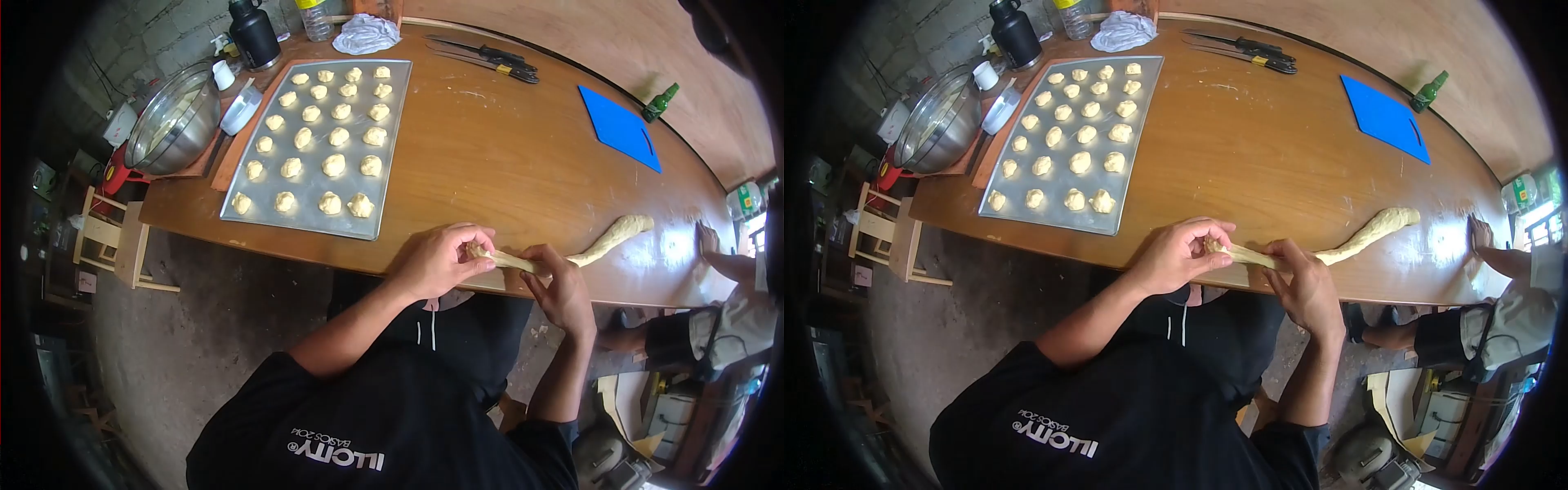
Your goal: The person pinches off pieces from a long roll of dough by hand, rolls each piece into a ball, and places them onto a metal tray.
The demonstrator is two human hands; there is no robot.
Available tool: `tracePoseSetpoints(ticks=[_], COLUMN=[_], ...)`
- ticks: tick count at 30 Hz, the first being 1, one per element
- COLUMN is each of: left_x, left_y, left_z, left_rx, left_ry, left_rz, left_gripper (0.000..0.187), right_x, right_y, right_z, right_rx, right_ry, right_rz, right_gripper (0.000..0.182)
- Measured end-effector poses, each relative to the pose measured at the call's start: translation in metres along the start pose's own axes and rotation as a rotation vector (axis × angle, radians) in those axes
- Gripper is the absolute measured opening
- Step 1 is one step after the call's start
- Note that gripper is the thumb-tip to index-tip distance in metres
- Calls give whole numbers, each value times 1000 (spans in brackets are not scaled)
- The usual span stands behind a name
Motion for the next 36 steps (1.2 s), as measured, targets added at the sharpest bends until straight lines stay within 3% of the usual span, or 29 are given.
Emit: tracePoseSetpoints(ticks=[1, 3, 5, 7, 11, 13, 16, 17, 22, 24, 28, 31, 33, 36], left_x=[2, 2, -4, -4, 0, 1, -5, -4, 1, 6, 10, 9, 10, 6], left_y=[2, 3, 4, 5, 10, 12, 13, 13, 3, 0, 1, 3, 5, 7], left_z=[10, 17, 9, 13, 17, 22, 29, 26, 25, 27, 28, 21, 23, 36], left_rx=[58, 107, -132, -130, -345, -414, -584, -585, -612, -615, -432, -309, -222, -309], left_ry=[-198, -190, -10, 44, -140, -193, -574, -573, -704, -669, -487, -212, -145, -267], left_rz=[65, 36, 48, 28, 135, 167, 124, 126, 161, 187, 179, 118, 9, 14], left_gripper=[26, 21, 19, 19, 31, 37, 57, 57, 39, 33, 19, 19, 30, 57], right_x=[0, -7, -13, -23, -28, -29, -38, -41, -37, -27, -24, -19, -19, -20], right_y=[-1, -6, -10, -15, -13, -12, -8, -6, -3, -3, -4, -3, -5, -7], right_z=[-2, -18, -28, -27, -16, -12, -13, -14, -8, -15, -26, -27, -27, -24], right_rx=[54, 129, 201, 227, -29, -14, 37, 73, 71, 164, 82, 77, 96, 52], right_ry=[65, 52, 38, -87, -285, -322, -510, -660, -606, -331, -248, -213, -228, -352], right_rz=[-51, 20, 89, -34, -100, -83, -78, -94, -131, -98, 78, 42, 29, 14], right_gripper=[39, 37, 36, 35, 30, 29, 31, 33, 30, 25, 22, 23, 23, 24])
Point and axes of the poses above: each hand's wrist, its own y-axis away from the middle knuckle, its own x-axis out of the back of the hand, z = x × y, the point moved 2 cm from there along -y, towards the middle knuckle, and after that the axes turned 6 degrees about -z, right-handed, at the moved point
